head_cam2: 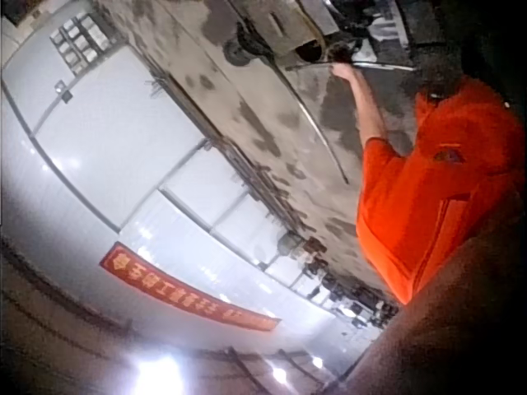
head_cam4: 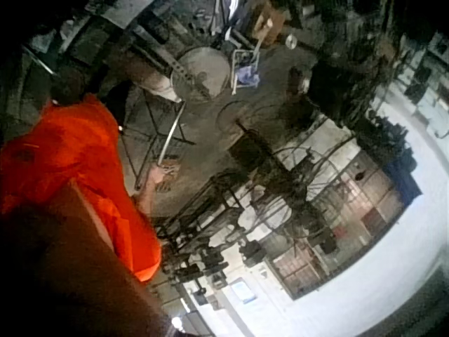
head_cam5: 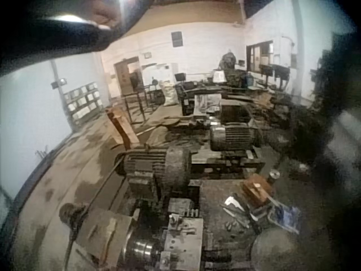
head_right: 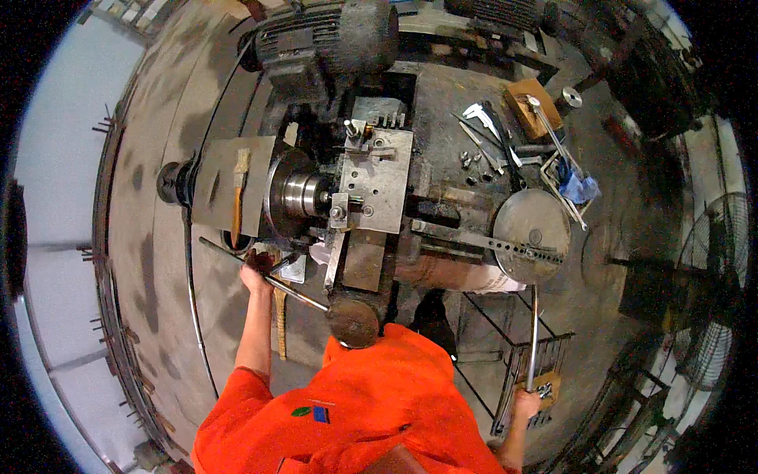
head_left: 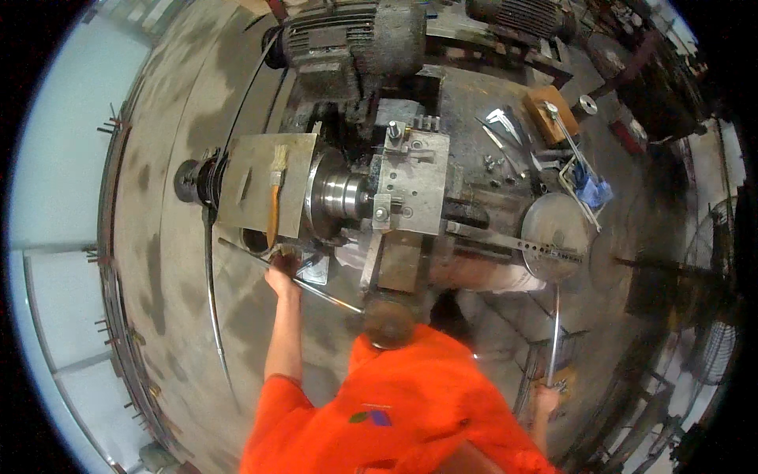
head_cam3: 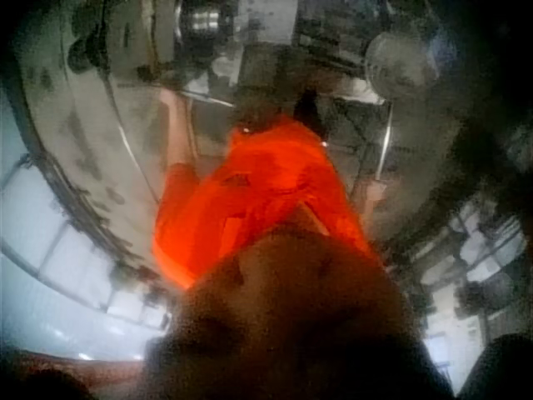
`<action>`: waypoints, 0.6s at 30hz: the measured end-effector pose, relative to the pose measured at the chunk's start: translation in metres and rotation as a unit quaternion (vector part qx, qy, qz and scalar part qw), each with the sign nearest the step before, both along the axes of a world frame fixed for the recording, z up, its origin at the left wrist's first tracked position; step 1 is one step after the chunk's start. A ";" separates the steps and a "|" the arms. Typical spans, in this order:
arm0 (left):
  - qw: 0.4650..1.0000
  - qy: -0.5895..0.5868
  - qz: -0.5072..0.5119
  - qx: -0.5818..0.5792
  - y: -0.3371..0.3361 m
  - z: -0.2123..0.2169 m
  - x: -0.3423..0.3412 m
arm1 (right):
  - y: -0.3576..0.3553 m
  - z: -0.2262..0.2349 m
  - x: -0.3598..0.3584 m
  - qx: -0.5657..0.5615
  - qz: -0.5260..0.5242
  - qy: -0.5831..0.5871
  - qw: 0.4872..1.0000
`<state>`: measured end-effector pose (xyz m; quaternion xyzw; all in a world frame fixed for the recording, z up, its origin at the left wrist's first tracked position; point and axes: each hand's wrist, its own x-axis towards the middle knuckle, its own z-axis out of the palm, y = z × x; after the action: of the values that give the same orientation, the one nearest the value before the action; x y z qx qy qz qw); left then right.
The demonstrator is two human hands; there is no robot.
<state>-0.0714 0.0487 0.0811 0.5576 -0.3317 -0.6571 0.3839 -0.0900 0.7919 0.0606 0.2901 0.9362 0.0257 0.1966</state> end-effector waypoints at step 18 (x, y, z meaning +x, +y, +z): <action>0.995 0.084 -0.055 0.007 0.009 0.010 0.032 | 0.068 0.017 -0.288 0.122 0.212 0.210 0.947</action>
<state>-0.0393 0.0577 0.0911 0.4840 -0.3236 -0.7239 0.3702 -0.3776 0.8598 0.0772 0.1058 0.9859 0.1188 -0.0514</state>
